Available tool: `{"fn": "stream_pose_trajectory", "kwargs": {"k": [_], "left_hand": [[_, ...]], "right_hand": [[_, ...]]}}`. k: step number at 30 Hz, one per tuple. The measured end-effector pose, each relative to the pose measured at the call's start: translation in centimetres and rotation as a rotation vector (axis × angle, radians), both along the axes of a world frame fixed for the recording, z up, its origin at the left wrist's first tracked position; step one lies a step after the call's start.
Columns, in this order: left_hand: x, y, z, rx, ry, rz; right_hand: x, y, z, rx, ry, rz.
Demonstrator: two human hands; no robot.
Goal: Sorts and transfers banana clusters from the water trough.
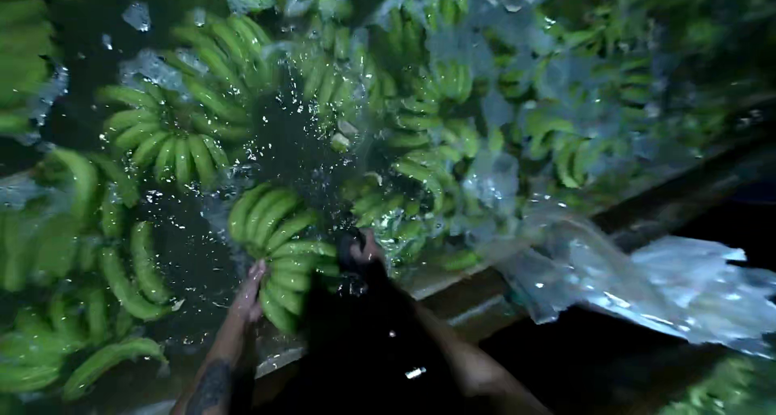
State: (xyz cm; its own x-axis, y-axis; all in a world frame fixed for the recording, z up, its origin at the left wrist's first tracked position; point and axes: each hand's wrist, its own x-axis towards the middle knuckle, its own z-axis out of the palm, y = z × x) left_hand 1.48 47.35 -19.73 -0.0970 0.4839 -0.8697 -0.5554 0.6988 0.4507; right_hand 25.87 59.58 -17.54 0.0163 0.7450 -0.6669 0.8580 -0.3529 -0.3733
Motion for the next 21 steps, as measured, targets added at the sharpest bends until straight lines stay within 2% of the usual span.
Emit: {"fn": "stream_pose_trajectory", "kwargs": {"k": [2, 4, 5, 6, 8, 11, 13, 14, 16, 18, 19, 21], "left_hand": [[-0.8, -2.8, -0.5, -0.199, -0.069, 0.130], [-1.3, -4.4, -0.6, -0.343, 0.008, 0.176], [-1.9, -5.1, -0.5, -0.352, 0.049, 0.180], [-2.6, -5.7, -0.5, -0.340, 0.091, 0.159], [-3.6, -4.8, 0.6, -0.310, 0.249, 0.101], [-4.0, -1.8, 3.3, -0.213, 0.484, -0.003], [-3.2, -0.1, 5.3, -0.090, 0.539, -0.087], [-2.7, 0.3, 5.9, -0.004, 0.592, -0.118], [-2.9, 0.0, 6.0, 0.146, 0.782, -0.138], [-4.6, -0.9, 3.8, 0.131, 1.065, -0.187], [-5.6, -1.3, 2.4, 0.056, 1.117, -0.213], [-6.5, -1.3, 0.5, -0.203, 0.977, -0.310]], "right_hand": [[1.3, 1.5, -1.7, -0.073, -0.003, 0.203], [1.5, 2.6, -2.9, -0.163, -0.064, 0.318], [1.2, 3.2, -3.1, -0.209, -0.099, 0.335], [0.9, 3.6, -2.9, -0.247, -0.116, 0.330], [0.2, 3.4, -1.4, -0.159, -0.098, 0.319], [-2.4, 1.8, 2.1, 0.090, 0.182, 0.374], [-4.7, 1.7, 4.0, 0.046, 0.401, 0.500], [-5.9, 1.8, 4.5, -0.003, 0.437, 0.570], [-8.2, 2.1, 4.6, -0.142, 0.330, 0.681], [-10.1, 2.7, 2.8, -0.260, 0.160, 0.763], [-10.8, 3.0, 1.6, -0.322, 0.083, 0.768], [-11.2, 3.0, -1.7, -0.421, 0.019, 0.702]]}}
